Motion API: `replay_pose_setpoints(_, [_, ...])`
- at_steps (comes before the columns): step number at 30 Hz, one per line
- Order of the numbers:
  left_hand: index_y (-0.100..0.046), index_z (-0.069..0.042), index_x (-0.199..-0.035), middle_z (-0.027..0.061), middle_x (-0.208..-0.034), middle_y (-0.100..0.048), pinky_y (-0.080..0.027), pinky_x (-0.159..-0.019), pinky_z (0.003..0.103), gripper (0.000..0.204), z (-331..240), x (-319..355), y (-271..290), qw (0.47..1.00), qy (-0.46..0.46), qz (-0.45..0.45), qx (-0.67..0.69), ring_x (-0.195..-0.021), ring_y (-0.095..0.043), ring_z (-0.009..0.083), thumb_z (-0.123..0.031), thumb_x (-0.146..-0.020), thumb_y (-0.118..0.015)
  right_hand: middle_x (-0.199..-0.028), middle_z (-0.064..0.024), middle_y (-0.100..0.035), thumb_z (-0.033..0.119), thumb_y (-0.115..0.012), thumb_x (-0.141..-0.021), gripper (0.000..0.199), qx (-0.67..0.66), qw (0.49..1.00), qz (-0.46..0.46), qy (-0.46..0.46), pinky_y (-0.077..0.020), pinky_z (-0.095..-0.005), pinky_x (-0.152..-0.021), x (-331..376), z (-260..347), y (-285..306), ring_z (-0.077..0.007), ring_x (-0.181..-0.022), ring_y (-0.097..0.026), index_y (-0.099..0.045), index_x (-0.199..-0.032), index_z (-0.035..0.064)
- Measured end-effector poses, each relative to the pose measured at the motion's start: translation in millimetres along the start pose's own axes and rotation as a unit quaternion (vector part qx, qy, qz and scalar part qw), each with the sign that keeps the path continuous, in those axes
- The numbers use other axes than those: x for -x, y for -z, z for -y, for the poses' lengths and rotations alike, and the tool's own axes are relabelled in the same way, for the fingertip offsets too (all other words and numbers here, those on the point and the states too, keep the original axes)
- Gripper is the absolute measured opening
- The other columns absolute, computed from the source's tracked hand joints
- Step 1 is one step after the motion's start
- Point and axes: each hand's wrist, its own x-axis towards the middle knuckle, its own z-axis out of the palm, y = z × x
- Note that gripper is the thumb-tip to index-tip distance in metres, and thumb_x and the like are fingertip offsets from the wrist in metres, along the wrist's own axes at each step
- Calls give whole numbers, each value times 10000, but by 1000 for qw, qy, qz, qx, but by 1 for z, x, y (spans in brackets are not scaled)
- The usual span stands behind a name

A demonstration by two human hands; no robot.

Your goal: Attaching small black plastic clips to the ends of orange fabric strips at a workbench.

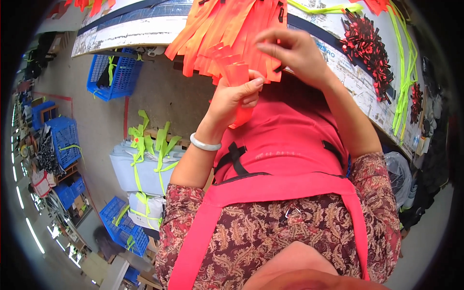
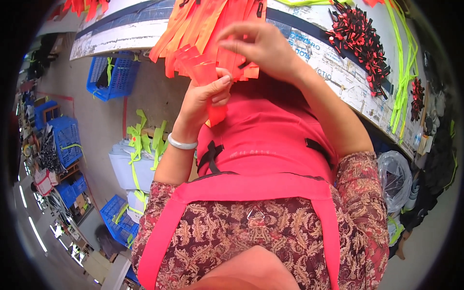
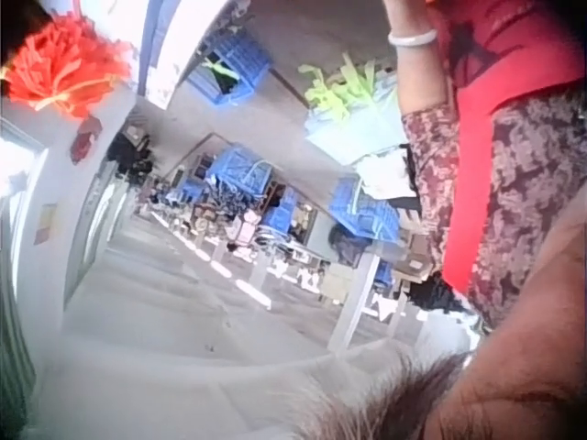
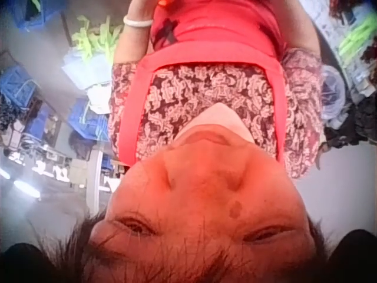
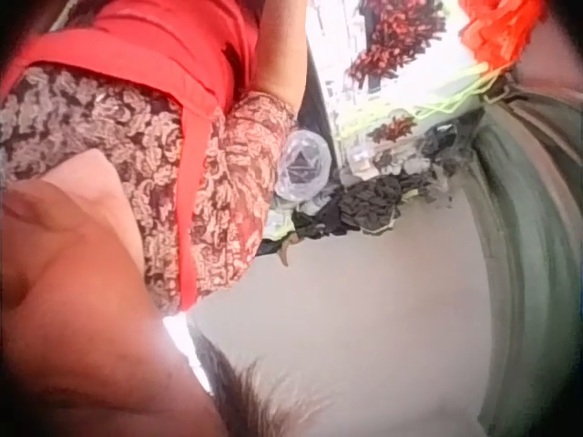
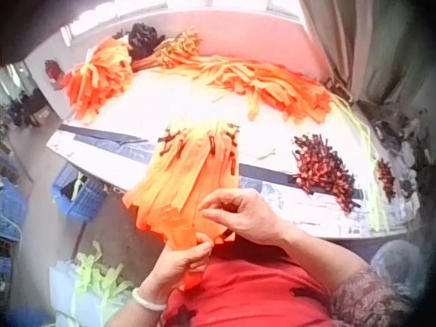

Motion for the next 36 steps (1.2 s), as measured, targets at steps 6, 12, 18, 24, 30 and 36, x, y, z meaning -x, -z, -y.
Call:
replay_pose_setpoints(6, [-568, -60, -935, -9, -764, -532, -298, -453, 200, 120, 10, -9, -9, 999, 36, 18, -24, -522, -412, 50, -55, -860, -661, -746, -3, -601, 102, -655, -883, 231, 51, 997, 52, -41, -448, -206, -586, 31, -4, -17, -39, -663, -532, -635, -1110, 66])
replay_pose_setpoints(12, [-569, -60, -907, -20, -702, -514, -298, -448, 206, 126, 20, -13, -6, 992, 80, 38, -90, -513, -414, 54, -69, -846, -679, -815, 0, -597, 92, -660, -874, 166, -23, 995, 65, -76, -459, -206, -618, 42, -12, -13, -38, -709, -537, -618, -1026, 39])
replay_pose_setpoints(18, [-585, -42, -950, -21, -656, -502, -328, -450, 224, 150, 18, -9, -7, 983, 65, 68, -160, -511, -439, 62, -114, -859, -682, -762, -26, -604, 109, -669, -855, 166, -82, 995, -1, -53, -478, -236, -627, 42, -8, -12, -68, -680, -549, -613, -960, -7])
replay_pose_setpoints(24, [-611, -23, -954, -27, -641, -511, -335, -447, 218, 188, 21, -4, -5, 978, 112, 62, -165, -509, -451, 56, -174, -874, -687, -768, -23, -614, 143, -688, -843, 210, -113, 983, 64, -127, -469, -231, -605, 41, -18, -9, -69, -687, -559, -618, -965, -14])
replay_pose_setpoints(30, [-624, -27, -956, -37, -629, -488, -329, -445, 216, 195, 23, -7, -1, 965, 119, 106, -208, -512, -441, 52, -198, -884, -681, -794, -32, -645, 138, -677, -860, 181, -94, 990, 5, -105, -482, -232, -652, 39, -2, -8, -77, -728, -585, -653, -967, -5])
replay_pose_setpoints(36, [-616, -19, -987, -40, -624, -446, -286, -441, 202, 343, 16, -5, 1, 980, 110, 94, -136, -490, -375, 47, -351, -906, -643, -864, -60, -693, 124, -671, -871, 157, -15, 995, -97, 4, -488, -225, -685, 43, -13, -12, -89, -772, -613, -708, -987, 25])
